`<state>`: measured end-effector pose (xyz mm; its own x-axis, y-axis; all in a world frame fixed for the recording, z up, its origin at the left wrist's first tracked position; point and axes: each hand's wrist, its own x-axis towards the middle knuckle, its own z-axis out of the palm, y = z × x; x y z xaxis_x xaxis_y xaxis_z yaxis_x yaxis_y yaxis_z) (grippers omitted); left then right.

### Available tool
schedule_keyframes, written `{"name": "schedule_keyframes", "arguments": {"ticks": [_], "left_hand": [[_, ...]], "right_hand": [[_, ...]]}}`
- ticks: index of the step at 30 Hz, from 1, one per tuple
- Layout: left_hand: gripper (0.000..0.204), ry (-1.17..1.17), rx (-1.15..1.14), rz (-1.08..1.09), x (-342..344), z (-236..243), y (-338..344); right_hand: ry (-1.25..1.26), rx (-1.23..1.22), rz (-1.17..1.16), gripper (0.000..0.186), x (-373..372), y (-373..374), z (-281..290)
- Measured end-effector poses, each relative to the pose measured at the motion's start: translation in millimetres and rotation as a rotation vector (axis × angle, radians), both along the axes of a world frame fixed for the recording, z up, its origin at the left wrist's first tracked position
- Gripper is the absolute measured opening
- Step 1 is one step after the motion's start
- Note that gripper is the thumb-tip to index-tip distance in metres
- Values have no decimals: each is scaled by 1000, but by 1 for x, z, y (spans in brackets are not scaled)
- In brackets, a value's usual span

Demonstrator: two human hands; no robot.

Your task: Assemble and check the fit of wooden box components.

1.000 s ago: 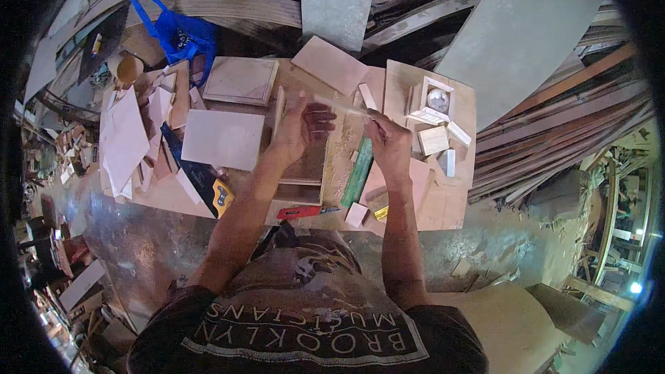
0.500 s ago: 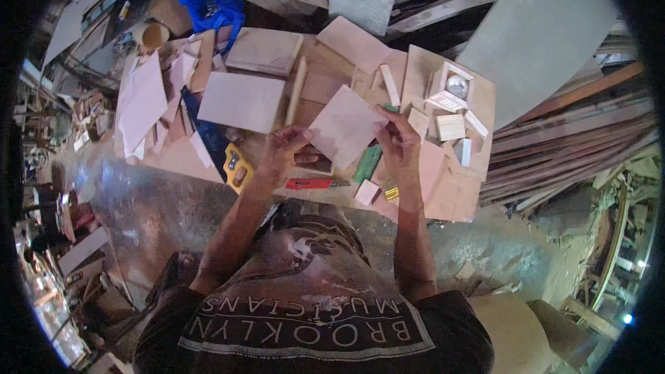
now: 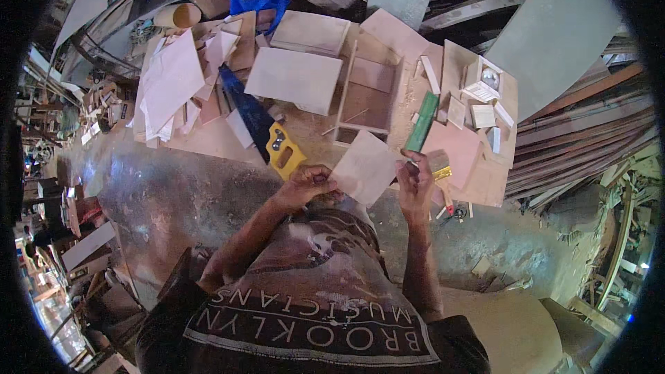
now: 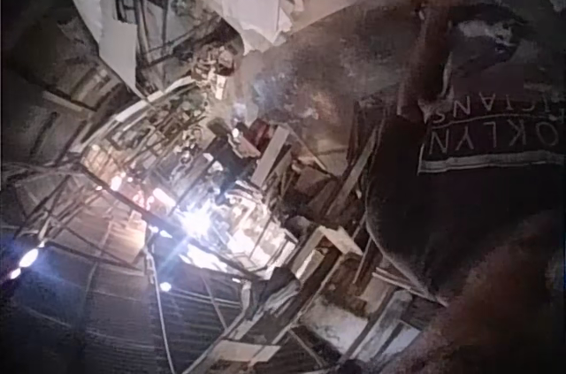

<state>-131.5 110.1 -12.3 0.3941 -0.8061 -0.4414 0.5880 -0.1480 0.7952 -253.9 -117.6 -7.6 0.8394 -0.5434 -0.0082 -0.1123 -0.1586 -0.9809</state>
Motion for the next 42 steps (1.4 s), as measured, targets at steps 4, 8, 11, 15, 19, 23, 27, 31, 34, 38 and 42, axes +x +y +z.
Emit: {"name": "schedule_keyframes", "arguments": {"ticks": [4, 8, 11, 15, 19, 23, 27, 31, 34, 38, 42], "left_hand": [[23, 148, -93, 71, -7, -24, 50], [24, -5, 61, 19, 4, -33, 92], [28, -155, 181, -66, 15, -41, 120], [33, -831, 146, -130, 28, -88, 164], [25, -355, 233, 104, 30, -66, 183], [25, -680, 456, 218, 26, -72, 217], [26, -554, 577, 280, 17, -80, 231], [27, -578, 639, 307, 7, -86, 231], [27, -643, 657, 330, 11, -83, 214], [25, -686, 684, 274, 18, -72, 192], [24, -739, 631, 292, 23, -76, 188]], "right_hand": [[74, 82, -15, 31, 4, 81, 10], [126, -62, 99, 30, 10, 124, 21], [109, -426, -86, 25, 7, 81, 0], [167, -910, -118, 13, 58, 27, 50], [251, -1050, 10, 13, 110, -33, 38], [391, -1139, 131, 12, 150, -53, 5], [423, -1160, 226, 15, 162, -81, -23], [469, -1156, 233, 21, 176, -67, -9], [542, -1213, 214, 21, 175, -66, -3], [525, -1217, 249, 19, 178, -75, -12], [428, -1213, 340, 13, 179, -79, -26]]}}
